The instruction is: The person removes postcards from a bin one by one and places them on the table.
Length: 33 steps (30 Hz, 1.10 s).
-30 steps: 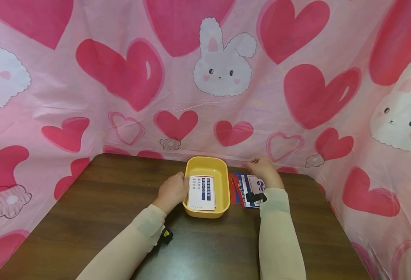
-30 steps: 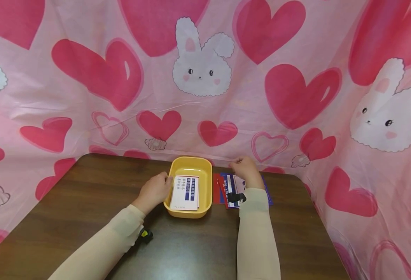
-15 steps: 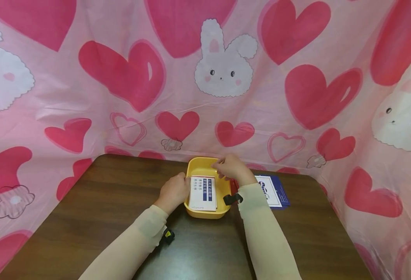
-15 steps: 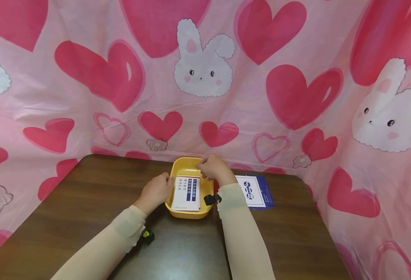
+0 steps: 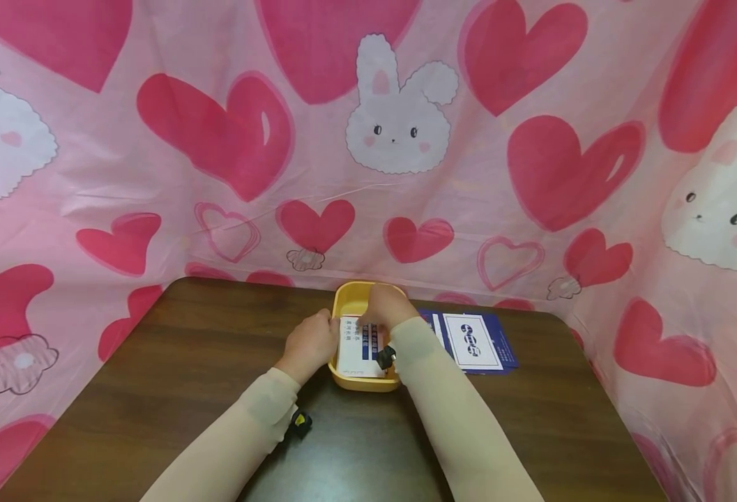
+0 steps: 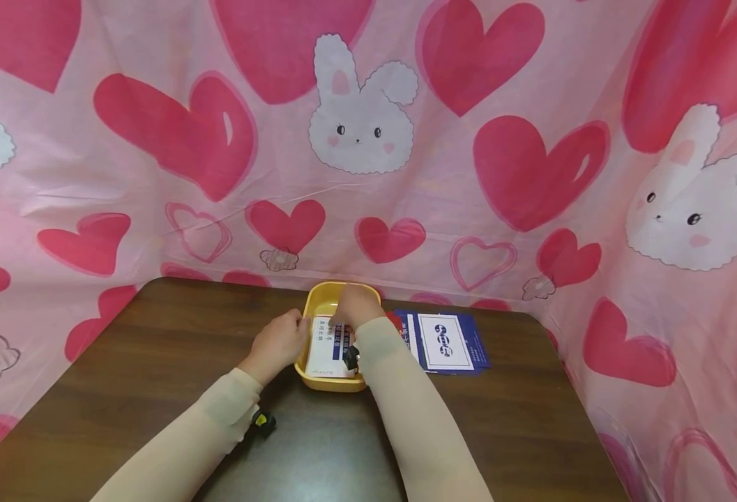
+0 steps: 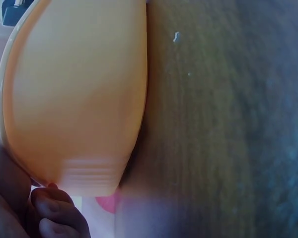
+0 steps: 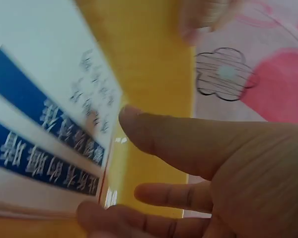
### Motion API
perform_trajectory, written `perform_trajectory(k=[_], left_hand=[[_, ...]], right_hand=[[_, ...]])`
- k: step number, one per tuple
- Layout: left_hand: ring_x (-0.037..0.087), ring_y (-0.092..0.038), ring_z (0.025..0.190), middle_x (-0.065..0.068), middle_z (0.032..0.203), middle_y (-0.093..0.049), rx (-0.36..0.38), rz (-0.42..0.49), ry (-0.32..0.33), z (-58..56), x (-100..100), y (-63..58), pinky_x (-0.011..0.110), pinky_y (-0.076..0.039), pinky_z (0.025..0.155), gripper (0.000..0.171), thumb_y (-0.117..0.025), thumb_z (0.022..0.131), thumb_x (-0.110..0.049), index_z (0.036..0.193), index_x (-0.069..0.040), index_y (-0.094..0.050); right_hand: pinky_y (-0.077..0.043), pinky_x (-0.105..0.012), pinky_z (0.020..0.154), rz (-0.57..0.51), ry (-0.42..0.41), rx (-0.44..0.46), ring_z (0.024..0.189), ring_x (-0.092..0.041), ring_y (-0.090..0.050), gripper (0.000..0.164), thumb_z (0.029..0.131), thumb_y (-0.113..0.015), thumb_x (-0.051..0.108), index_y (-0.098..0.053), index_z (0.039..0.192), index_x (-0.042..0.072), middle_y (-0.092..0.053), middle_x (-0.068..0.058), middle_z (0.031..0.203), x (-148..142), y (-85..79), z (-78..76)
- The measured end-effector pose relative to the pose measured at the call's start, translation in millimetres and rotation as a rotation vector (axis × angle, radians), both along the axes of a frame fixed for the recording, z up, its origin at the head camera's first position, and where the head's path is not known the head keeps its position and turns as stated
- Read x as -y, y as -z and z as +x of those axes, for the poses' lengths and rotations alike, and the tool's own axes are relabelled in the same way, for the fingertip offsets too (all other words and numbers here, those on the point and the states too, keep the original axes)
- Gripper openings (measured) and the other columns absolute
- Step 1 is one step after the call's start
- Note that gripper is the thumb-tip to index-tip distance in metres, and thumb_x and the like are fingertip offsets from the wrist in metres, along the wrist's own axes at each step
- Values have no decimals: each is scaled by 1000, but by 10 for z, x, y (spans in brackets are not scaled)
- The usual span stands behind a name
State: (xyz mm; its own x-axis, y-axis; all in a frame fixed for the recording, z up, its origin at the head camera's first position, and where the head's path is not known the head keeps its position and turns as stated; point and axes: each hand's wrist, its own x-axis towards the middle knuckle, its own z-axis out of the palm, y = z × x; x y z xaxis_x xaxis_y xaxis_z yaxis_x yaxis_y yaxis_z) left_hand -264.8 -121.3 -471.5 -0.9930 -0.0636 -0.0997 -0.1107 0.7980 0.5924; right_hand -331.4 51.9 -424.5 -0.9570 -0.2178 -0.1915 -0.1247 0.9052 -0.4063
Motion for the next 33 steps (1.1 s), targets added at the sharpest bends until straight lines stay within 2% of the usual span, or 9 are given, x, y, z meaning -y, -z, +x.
perform_trajectory(k=[4,8,13,19,23,25,27,30,33], left_hand=[[27,-67,85,9,100,-71,0,-5,2,4,0,-10,39,-57,73,41,-50,121,-36,135,-3,-68],[27,-67,86,10,99,-72,-5,-9,2,1,-3,-6,41,-58,75,40,-51,120,-37,134,-3,-68],[27,-67,87,10,102,-73,-9,-18,2,-9,2,11,42,-59,77,41,-50,120,-37,136,-4,-69],[28,-67,88,10,103,-73,-4,-17,-3,-12,1,2,43,-60,79,41,-51,120,-38,137,-4,-68],[28,-66,88,10,101,-72,-5,-16,-7,-7,-6,-5,42,-59,78,41,-51,120,-38,135,-4,-68],[28,-66,87,10,100,-71,-13,-19,-7,-3,-8,-8,42,-57,78,40,-51,120,-38,133,-4,-69],[29,-65,87,10,98,-70,-16,-19,-8,2,-9,-11,43,-56,77,40,-51,120,-38,132,-4,-69],[29,-65,86,10,97,-69,-23,-26,-4,2,-4,-16,43,-54,76,40,-50,120,-38,129,-4,-70],[28,-65,87,10,98,-70,-23,-36,-1,2,5,-18,44,-55,77,40,-51,120,-38,130,-4,-70]], right_hand=[[-68,-43,99,105,11,-49,90,-22,-71,42,83,-103,36,-83,111,10,-77,-2,93,34,59,22],[-63,-44,110,150,7,-28,92,-22,-71,45,81,-104,40,-81,105,10,-77,-1,88,53,87,15],[-65,-45,105,133,-1,26,86,-22,-73,43,83,-104,36,-80,106,10,-77,-2,86,35,128,-27],[-68,-42,93,151,-50,-23,81,-20,-75,39,85,-102,29,-81,109,6,-80,-4,91,-27,57,-15],[-67,-47,104,58,-53,-25,101,-26,-76,54,86,-100,23,-80,132,5,-82,-10,118,-115,-28,-26],[-63,-51,112,-8,-51,-19,114,-30,-74,61,88,-98,21,-75,144,8,-78,-12,135,-174,-71,-38],[-59,-53,117,-74,-39,-7,123,-33,-71,63,90,-96,20,-73,149,11,-74,-13,146,-243,-112,-50],[-59,-55,118,-163,-7,13,125,-35,-69,61,94,-93,21,-72,151,16,-72,-14,147,-365,-177,-59],[-62,-51,111,-268,16,30,118,-33,-72,61,97,-90,22,-69,154,15,-76,-15,137,-510,-215,-68]])
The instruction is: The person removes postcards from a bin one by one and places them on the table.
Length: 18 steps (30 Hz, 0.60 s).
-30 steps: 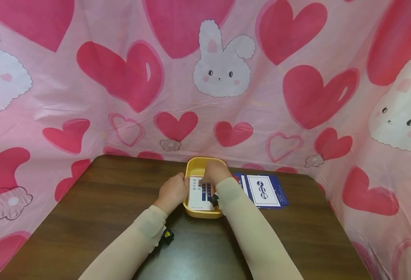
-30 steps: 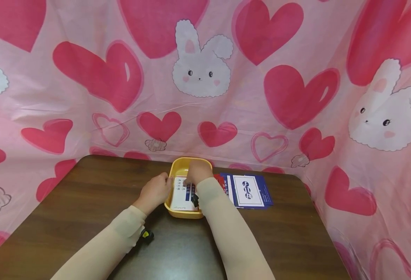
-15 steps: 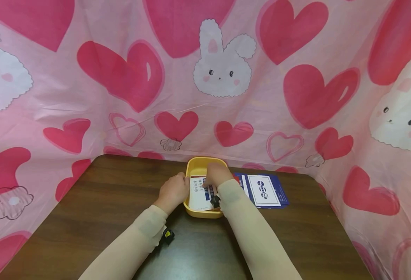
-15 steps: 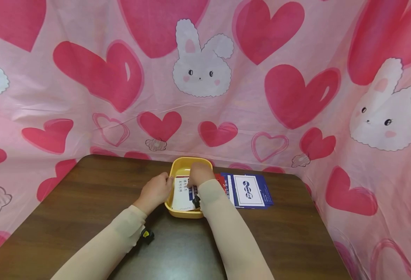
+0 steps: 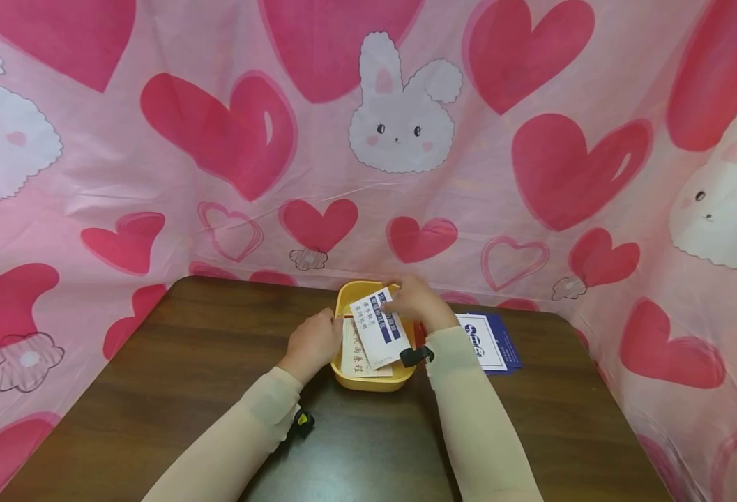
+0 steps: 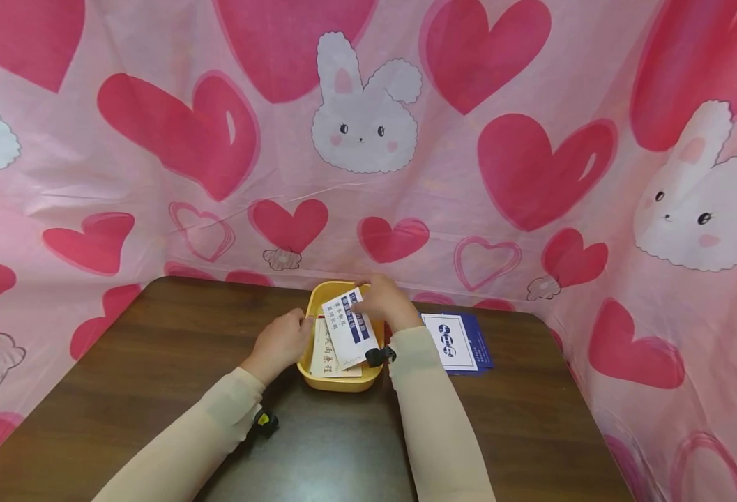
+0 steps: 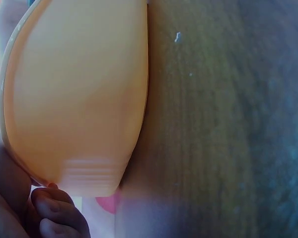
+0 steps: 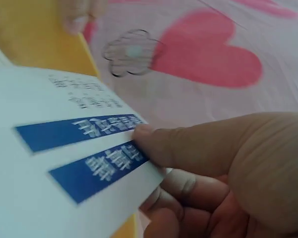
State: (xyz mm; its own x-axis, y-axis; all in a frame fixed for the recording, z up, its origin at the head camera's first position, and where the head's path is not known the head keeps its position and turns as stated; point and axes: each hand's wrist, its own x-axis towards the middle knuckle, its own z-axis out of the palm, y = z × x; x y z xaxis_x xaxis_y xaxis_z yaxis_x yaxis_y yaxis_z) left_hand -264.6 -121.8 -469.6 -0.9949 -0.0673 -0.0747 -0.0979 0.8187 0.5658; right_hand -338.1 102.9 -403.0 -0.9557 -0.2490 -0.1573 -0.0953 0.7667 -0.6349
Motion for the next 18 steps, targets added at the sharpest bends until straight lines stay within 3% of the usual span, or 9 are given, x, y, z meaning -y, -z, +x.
perform_trajectory(k=[6,12,18], left_hand=[[28,-65,87,10,100,-71,0,-9,6,-12,-5,11,44,-57,78,42,-51,120,-38,134,-3,-70],[29,-66,88,11,102,-72,-1,7,-4,-19,1,21,43,-57,77,43,-51,120,-39,135,-3,-69],[29,-66,89,11,103,-72,1,6,-7,-23,-2,30,45,-58,81,42,-51,120,-40,134,-4,-69]], right_hand=[[-64,-48,107,-121,-14,-45,110,-28,-80,62,103,-82,19,-61,159,2,-83,-18,129,-332,-19,-20],[-63,-52,113,-138,53,-51,113,-29,-78,59,107,-78,25,-62,159,3,-81,-18,132,-612,-64,-5],[-68,-39,96,-226,148,6,103,-25,-80,49,115,-66,27,-63,157,3,-80,-22,134,-918,-123,2]])
